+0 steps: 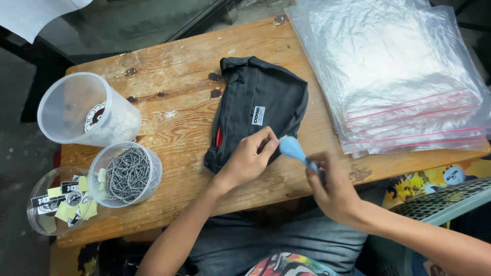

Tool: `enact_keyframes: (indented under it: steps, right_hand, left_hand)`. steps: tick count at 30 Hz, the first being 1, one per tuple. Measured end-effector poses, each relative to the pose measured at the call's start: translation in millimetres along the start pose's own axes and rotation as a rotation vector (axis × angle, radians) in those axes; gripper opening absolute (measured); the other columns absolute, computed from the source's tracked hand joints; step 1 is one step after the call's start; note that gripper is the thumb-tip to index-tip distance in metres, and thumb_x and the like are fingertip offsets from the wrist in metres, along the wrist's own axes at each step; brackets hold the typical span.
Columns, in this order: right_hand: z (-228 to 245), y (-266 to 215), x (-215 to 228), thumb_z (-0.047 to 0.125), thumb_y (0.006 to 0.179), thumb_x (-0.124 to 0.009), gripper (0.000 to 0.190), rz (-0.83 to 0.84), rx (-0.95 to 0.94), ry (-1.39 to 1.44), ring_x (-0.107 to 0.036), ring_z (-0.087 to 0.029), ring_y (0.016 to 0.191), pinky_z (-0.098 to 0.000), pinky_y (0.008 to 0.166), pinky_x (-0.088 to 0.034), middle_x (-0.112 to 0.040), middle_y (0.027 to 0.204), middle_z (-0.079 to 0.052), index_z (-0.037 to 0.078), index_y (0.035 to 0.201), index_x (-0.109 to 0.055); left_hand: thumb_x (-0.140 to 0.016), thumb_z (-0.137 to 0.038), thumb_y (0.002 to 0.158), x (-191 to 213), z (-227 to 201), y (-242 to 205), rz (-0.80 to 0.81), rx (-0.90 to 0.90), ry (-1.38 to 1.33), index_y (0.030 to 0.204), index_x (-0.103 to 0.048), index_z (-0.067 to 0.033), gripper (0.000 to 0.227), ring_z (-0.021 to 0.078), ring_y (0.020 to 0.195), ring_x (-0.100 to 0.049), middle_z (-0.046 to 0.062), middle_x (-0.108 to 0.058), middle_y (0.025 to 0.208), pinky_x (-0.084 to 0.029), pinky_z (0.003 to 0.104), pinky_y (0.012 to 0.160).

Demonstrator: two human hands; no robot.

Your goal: The person removes a black bag from a plastic bag, brushes its surface with a blue brush, and then attaches a cartoon sticker and a metal chain to the bag.

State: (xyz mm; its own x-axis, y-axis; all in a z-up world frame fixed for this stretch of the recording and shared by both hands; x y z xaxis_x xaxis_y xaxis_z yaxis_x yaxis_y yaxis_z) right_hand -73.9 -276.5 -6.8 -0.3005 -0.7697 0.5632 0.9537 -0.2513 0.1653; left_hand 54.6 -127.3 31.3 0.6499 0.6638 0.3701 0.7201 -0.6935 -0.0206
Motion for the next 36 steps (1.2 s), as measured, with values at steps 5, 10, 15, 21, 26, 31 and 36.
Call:
enact_keyframes:
  steps: [5,10,15,21,26,31,36]
  right_hand:
    - [14,0,-25,0.016,0.085,-0.066,0.018,0.161,0.015,0.036,-0.071,-0.04,0.063,-0.0441,0.052,-0.054,-0.067,0.068,-0.015,0.012,0.102,-0.065]
    - [-1,53,45,0.016,0.094,-0.062,0.027,-0.141,-0.081,-0.139,-0.066,-0.049,0.069,-0.0562,0.06,-0.048,-0.068,0.083,-0.024,0.011,0.12,-0.059]
    - [-31,74,74,0.012,0.099,-0.054,0.022,-0.181,-0.28,0.295,-0.051,-0.013,0.052,-0.0278,0.043,-0.038,-0.054,0.074,-0.005,0.007,0.121,-0.052]
    - [-11,81,73,0.013,0.098,-0.053,0.022,-0.135,-0.286,0.36,-0.05,-0.012,0.048,-0.0268,0.038,-0.037,-0.054,0.069,-0.005,0.006,0.12,-0.052]
    - [-3,91,72,0.014,0.098,-0.05,0.028,-0.037,-0.351,0.313,-0.05,-0.015,0.054,-0.0276,0.04,-0.04,-0.05,0.075,-0.007,0.002,0.124,-0.048]
    - [-5,104,64,0.016,0.099,-0.047,0.031,0.032,-0.369,0.285,-0.051,-0.015,0.054,-0.0293,0.041,-0.042,-0.05,0.077,-0.008,0.001,0.126,-0.047]
    - [-20,86,31,0.023,0.095,-0.057,0.029,0.087,-0.241,0.025,-0.064,-0.048,0.073,-0.055,0.064,-0.045,-0.06,0.075,-0.025,0.014,0.123,-0.058]
  left_hand:
    - [-0.049,-0.021,0.103,9,-8,-6,-0.046,-0.07,-0.081,0.083,-0.059,-0.0103,0.025,0.0137,0.061,-0.047,0.006,-0.052,0.059,-0.042,0.031,0.056]
    - [-0.052,-0.021,0.104,14,-7,-24,-0.062,-0.15,-0.037,0.082,-0.059,-0.0098,0.026,0.0145,0.059,-0.049,0.007,-0.05,0.059,-0.044,0.03,0.055]
    - [-0.06,-0.019,0.093,7,-12,-28,0.172,-0.04,0.178,0.074,-0.059,-0.0067,0.023,0.0281,0.067,-0.064,0.014,-0.061,0.065,-0.053,0.038,0.061]
    - [-0.053,-0.046,0.095,-9,-41,39,0.029,0.021,0.445,0.07,-0.05,-0.0122,0.042,0.0318,0.065,-0.068,0.01,-0.061,0.061,-0.052,0.042,0.061]
    - [-0.052,-0.043,0.089,-34,-18,99,0.077,0.142,0.511,0.076,-0.051,-0.0148,0.031,0.0365,0.074,-0.071,0.011,-0.067,0.069,-0.053,0.046,0.068]
    - [-0.048,-0.03,0.091,-37,16,104,0.071,0.189,0.356,0.076,-0.056,-0.0123,0.025,0.0337,0.066,-0.067,0.007,-0.063,0.063,-0.051,0.041,0.062]
    - [-0.053,-0.031,0.099,-21,24,98,-0.048,0.045,0.034,0.076,-0.055,-0.0097,0.031,0.0183,0.064,-0.056,0.008,-0.055,0.061,-0.046,0.032,0.06]
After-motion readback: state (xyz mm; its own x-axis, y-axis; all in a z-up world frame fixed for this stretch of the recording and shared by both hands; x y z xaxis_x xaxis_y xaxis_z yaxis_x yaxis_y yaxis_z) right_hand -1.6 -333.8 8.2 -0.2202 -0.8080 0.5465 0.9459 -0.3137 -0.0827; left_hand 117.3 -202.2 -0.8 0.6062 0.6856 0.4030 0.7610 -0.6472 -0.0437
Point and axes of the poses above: each hand's wrist, its own y-axis towards the middle knuckle, its own x-axis out of the back of the hand, z = x × y, the point moved 9 cm from there along y, towards the middle knuckle
